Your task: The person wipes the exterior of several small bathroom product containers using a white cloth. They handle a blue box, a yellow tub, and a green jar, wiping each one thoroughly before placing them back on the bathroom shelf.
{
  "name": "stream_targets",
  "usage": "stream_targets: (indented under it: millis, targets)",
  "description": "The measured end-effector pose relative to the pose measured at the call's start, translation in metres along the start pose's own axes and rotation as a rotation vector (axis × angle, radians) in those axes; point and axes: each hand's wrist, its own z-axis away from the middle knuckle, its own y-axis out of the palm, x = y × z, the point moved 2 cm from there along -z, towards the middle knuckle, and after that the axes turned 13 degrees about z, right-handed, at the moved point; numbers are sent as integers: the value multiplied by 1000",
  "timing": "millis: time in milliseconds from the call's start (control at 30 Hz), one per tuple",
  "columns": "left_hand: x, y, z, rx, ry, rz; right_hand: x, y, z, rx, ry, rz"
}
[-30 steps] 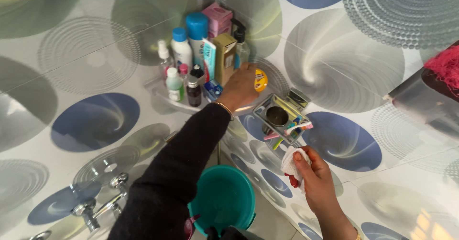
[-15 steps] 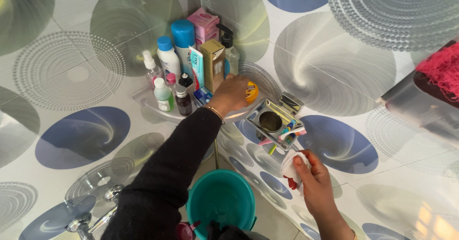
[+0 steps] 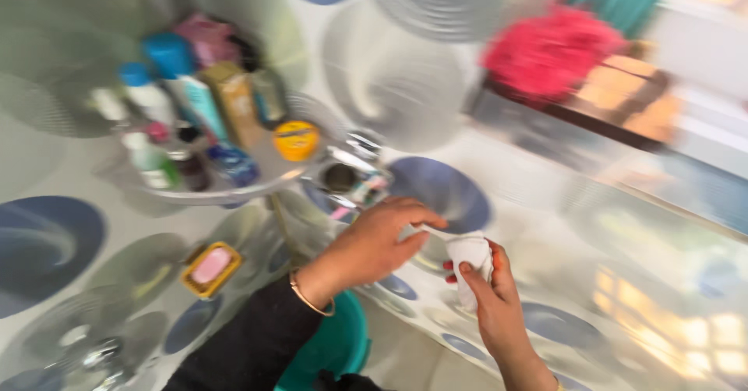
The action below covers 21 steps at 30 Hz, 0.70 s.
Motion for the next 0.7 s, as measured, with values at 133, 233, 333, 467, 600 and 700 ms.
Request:
stream_targets:
  millis: [133,233,333,467,600,700]
  targets:
    - [-56,89,-35,33,-59,182,20,-72,40,-101,-10,-74]
    - [-92,154,-67,1,191,192,33,-129,73,-87,20,-17]
    - [-114,220,-110,-121,489,53,33,-184,106,-146,109,0]
    - [-127,283,-176,-271,525,25,23,-241,145,-245,150,-27]
    - [-129,315,-220,-422,429,-125,10,-289,178,-275,165,-64]
    - [-125,325,-238,-432,329,-159,4,-316,194,-276,130,-82]
